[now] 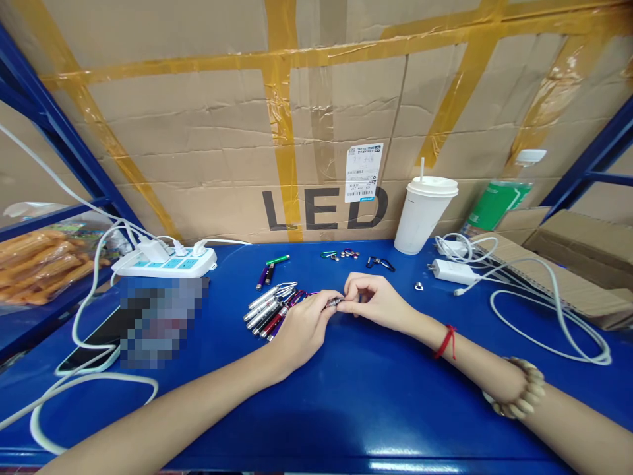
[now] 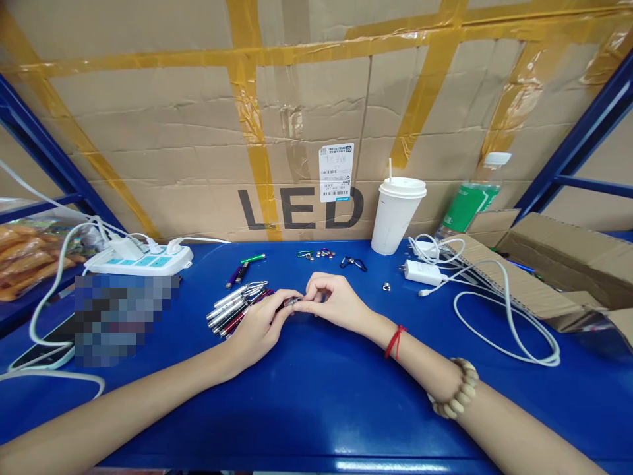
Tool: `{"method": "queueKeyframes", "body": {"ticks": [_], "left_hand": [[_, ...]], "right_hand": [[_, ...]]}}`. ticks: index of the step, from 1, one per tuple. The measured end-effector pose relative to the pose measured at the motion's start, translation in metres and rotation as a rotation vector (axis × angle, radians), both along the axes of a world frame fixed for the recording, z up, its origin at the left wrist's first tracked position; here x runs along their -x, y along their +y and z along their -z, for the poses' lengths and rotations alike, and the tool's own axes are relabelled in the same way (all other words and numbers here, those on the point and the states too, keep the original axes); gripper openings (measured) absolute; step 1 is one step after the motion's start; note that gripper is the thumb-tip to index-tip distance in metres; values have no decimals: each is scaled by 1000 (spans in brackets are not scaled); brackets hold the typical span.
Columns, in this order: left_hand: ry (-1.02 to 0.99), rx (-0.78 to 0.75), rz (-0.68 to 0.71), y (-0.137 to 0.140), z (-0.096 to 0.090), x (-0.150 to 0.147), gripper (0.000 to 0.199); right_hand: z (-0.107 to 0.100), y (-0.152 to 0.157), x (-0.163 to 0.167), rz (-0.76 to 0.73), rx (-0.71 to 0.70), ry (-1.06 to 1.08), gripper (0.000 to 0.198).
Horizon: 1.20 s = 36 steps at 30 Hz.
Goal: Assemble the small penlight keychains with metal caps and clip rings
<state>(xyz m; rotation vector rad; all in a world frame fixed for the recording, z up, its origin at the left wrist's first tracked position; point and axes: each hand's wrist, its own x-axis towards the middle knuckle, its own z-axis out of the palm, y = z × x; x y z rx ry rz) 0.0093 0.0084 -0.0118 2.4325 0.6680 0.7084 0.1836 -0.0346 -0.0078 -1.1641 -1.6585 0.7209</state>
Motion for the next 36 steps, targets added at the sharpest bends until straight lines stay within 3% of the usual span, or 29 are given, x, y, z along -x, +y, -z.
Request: {"method": "queueKeyframes", "body": {"ticks": [10, 17, 24, 36], "left_hand": [[-43, 90, -37, 1, 0, 0, 27], [-21, 109, -58, 1, 0, 0, 29], [-2, 9, -68, 1, -1, 0, 31], [81, 36, -22, 2, -1, 1, 25]], "right_hand": [[2, 0, 0, 96, -56, -54, 27], [-2, -2, -1, 32, -144, -44, 20], [-3, -2, -1, 19, -163, -40, 16], [0, -1, -3, -136, -69, 82, 8]]}}
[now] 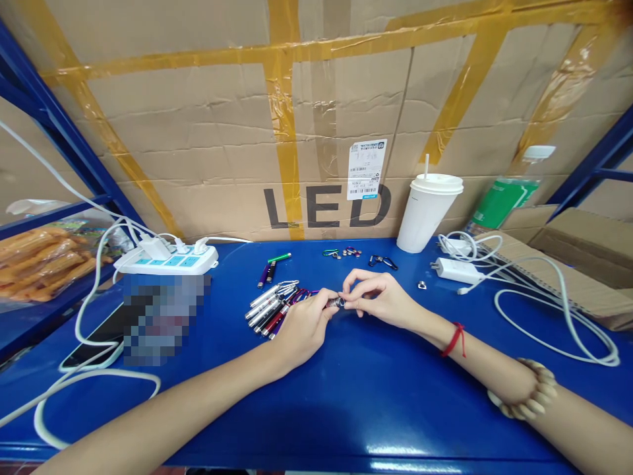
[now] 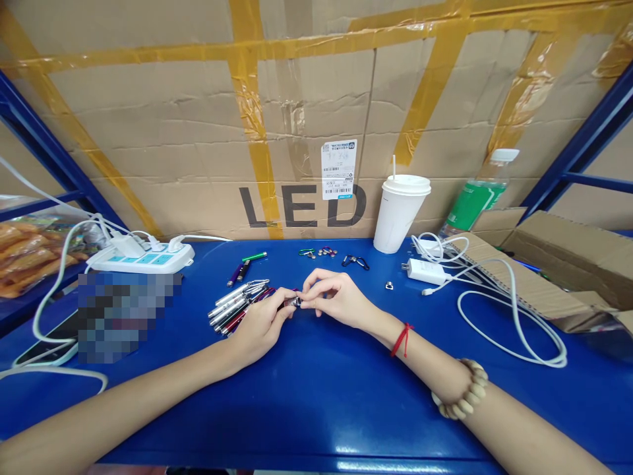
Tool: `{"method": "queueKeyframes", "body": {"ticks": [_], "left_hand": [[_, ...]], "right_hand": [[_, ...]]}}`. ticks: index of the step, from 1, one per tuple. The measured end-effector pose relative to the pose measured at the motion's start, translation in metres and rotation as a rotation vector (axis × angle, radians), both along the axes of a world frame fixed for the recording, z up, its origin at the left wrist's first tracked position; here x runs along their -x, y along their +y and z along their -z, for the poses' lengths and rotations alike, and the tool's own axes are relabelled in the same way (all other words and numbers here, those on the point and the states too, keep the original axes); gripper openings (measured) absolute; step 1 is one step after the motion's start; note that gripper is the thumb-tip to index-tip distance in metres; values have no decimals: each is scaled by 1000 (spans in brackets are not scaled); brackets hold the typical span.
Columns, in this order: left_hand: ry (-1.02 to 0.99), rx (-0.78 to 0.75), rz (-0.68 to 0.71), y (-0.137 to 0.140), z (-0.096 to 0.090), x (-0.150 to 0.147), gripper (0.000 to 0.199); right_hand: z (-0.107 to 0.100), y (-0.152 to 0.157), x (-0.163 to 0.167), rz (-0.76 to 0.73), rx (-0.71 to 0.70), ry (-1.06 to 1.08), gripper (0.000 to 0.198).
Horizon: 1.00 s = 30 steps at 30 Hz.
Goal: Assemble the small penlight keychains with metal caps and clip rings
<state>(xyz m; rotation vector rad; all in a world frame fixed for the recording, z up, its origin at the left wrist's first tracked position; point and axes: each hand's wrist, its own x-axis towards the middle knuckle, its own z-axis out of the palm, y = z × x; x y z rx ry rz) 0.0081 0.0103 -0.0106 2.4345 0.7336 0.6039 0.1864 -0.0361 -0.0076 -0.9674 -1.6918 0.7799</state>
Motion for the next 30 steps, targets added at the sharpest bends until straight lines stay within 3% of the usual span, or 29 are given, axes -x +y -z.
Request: {"method": "queueKeyframes", "body": {"ticks": [10, 24, 30], "left_hand": [[11, -58, 33, 2, 5, 1, 14], [-41, -254, 8, 7, 16, 1, 17], [-106, -210, 19, 3, 12, 0, 18]], "right_hand": [[4, 1, -1, 20, -13, -43, 15], [5, 1, 5, 76, 70, 32, 26], [4, 1, 5, 55, 135, 122, 27]]}}
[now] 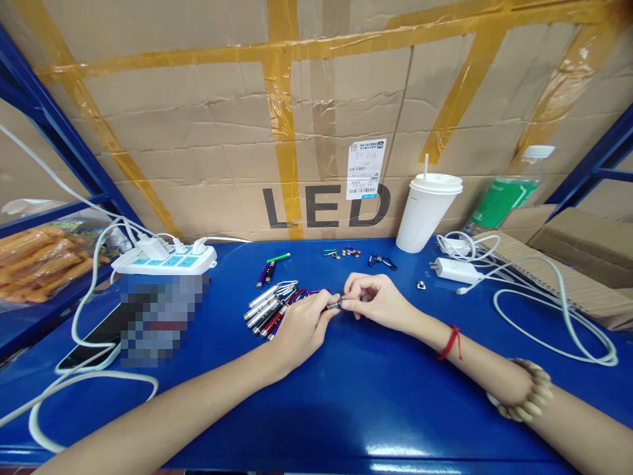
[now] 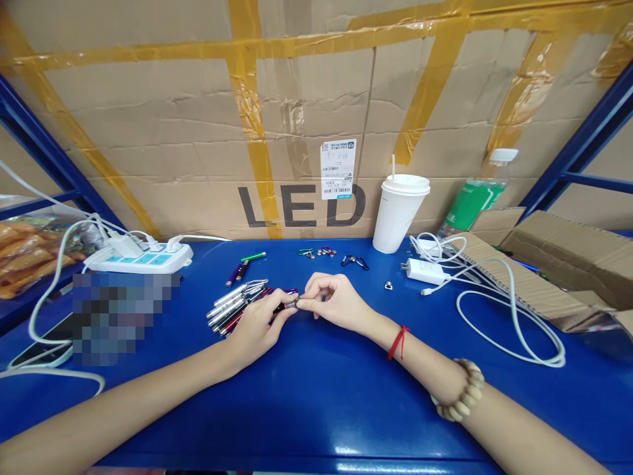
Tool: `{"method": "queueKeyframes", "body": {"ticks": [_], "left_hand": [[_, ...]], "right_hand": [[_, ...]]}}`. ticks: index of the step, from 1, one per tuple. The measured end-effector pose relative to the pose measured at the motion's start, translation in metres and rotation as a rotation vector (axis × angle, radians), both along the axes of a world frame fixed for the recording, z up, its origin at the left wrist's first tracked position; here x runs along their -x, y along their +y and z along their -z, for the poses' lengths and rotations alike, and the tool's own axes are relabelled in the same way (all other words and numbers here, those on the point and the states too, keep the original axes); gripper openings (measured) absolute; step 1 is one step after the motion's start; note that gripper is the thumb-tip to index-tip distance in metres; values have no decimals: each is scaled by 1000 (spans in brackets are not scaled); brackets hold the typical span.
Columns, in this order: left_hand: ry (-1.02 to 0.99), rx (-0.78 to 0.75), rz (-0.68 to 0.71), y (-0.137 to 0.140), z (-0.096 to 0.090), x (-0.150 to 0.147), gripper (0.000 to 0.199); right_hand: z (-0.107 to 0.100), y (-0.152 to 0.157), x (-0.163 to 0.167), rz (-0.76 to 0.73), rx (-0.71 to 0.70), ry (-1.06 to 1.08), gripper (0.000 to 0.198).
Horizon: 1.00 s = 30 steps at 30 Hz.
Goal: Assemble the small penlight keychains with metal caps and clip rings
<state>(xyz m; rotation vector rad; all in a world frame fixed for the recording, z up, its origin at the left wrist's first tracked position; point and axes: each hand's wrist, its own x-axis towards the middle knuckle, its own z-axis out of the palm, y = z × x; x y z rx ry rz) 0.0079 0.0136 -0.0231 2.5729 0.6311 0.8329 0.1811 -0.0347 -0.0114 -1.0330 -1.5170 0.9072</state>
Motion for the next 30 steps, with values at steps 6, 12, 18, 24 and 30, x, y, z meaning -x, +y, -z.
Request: {"method": "queueKeyframes", "body": {"ticks": [6, 12, 18, 24, 30], "left_hand": [[10, 32, 22, 0, -4, -1, 29], [17, 81, 12, -2, -7, -1, 27], [45, 153, -19, -4, -9, -2, 24], [38, 180, -34, -3, -10, -2, 24], [20, 168, -41, -3, -11, -3, 27]], "right_hand": [[1, 0, 1, 28, 20, -30, 28], [0, -1, 3, 47, 25, -86, 29], [-1, -2, 3, 107, -18, -163, 30], [-2, -2, 0, 216, -96, -232, 26], [-5, -2, -1, 113, -185, -209, 20]]}}
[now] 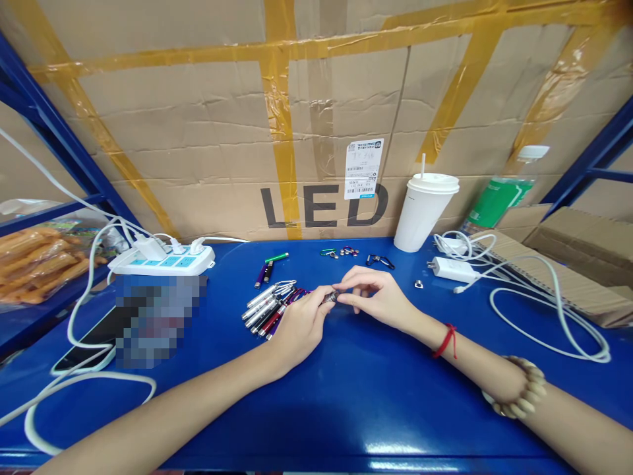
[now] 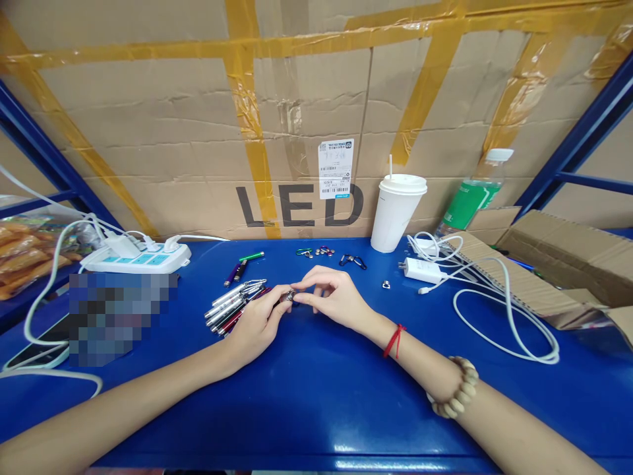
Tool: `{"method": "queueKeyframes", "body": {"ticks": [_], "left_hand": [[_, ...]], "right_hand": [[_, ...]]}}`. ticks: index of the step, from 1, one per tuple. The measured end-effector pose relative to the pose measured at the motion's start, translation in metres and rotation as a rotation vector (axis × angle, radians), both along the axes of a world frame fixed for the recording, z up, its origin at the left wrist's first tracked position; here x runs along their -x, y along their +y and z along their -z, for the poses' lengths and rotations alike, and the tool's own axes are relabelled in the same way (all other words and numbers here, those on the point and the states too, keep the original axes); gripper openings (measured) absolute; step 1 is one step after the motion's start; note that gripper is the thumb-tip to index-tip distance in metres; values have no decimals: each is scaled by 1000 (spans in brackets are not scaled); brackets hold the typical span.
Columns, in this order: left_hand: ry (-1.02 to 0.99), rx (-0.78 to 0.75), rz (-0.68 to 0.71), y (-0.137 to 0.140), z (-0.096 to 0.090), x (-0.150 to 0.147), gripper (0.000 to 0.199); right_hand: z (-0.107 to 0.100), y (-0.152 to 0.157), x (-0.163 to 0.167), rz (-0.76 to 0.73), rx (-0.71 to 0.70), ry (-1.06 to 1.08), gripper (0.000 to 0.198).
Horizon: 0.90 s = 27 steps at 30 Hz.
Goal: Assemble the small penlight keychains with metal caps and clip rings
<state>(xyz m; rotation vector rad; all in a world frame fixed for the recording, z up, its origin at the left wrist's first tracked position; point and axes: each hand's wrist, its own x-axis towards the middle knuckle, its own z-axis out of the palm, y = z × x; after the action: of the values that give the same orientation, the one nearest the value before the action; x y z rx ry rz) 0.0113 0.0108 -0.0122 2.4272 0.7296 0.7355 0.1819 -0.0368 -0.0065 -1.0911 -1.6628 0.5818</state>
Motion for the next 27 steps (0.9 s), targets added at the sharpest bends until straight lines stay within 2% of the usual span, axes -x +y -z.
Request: {"method": "queueKeyframes", "body": {"ticks": [15, 27], "left_hand": [[68, -69, -14, -1, 0, 2, 30], [19, -93, 40, 2, 4, 3, 27]], "right_hand": [[0, 0, -2, -102, 24, 66, 11], [3, 0, -3, -111, -54, -8, 13]]}}
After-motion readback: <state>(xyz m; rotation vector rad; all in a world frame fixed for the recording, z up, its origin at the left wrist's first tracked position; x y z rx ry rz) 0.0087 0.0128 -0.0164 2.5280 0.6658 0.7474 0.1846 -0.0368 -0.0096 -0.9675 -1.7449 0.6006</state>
